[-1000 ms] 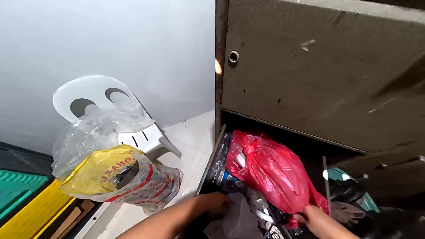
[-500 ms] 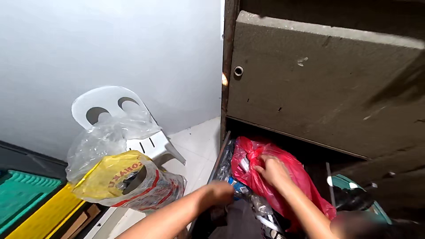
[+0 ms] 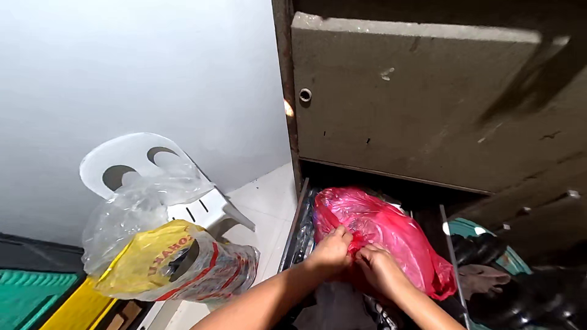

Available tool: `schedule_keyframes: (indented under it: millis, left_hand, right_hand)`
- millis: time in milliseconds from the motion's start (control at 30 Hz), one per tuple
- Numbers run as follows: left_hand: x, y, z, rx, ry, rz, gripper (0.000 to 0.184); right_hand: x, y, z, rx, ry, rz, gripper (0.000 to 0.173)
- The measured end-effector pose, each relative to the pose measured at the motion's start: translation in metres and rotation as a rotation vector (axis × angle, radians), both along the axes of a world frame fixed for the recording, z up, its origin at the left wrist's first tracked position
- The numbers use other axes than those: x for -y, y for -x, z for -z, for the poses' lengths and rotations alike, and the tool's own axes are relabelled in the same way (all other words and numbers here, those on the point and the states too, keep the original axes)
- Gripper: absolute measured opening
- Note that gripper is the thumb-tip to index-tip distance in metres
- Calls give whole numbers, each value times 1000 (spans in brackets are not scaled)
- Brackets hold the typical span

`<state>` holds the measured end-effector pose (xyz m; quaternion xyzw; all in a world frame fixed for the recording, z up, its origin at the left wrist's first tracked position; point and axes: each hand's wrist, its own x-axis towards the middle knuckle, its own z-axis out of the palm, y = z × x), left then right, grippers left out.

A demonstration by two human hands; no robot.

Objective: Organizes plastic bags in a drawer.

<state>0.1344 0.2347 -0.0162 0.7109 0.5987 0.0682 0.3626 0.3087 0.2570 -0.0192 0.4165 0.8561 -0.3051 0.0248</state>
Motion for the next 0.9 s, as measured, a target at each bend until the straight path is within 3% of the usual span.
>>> schedule_keyframes:
  millis: [133,200,267,367,467,533,633,700,733,900]
  left_hand:
    - [10,1,4,-8,-143,-67,32]
    - [14,5,-1,101,-210,-169,28]
    - [14,8,-11,213,-139,-313,29]
    - [10,9,-6,489,-46,-533,30]
    - [8,5,6,888,-24,-670,27]
    - [10,-1,5,966,-38,-730,31]
    - [19,0,-4,550,-333,-547,55]
    - [21,8,-2,306,-652,-276,36]
    - [20,13,-3,220,-710,-172,26]
    - [24,20,-10,-69,-438,-71,29]
  right_hand:
    - [2,10,-8,-22,195,63,32]
    - [-4,10,-3,-140,282,199,46]
    - [-12,9,5,-300,316,255,56]
    - [-20,10,5,-535,364,270,38]
    - [-31,11,-11,-578,465,292,30]
    - [-35,11,-18,-571,477,288,17]
    - [-37,13,-15,-571,388,258,10]
    - [-32,15,-13,-531,321,224,14]
    - [-30,16,-11,-486,292,208,17]
    - [-14,31,-25,-206,241,154,27]
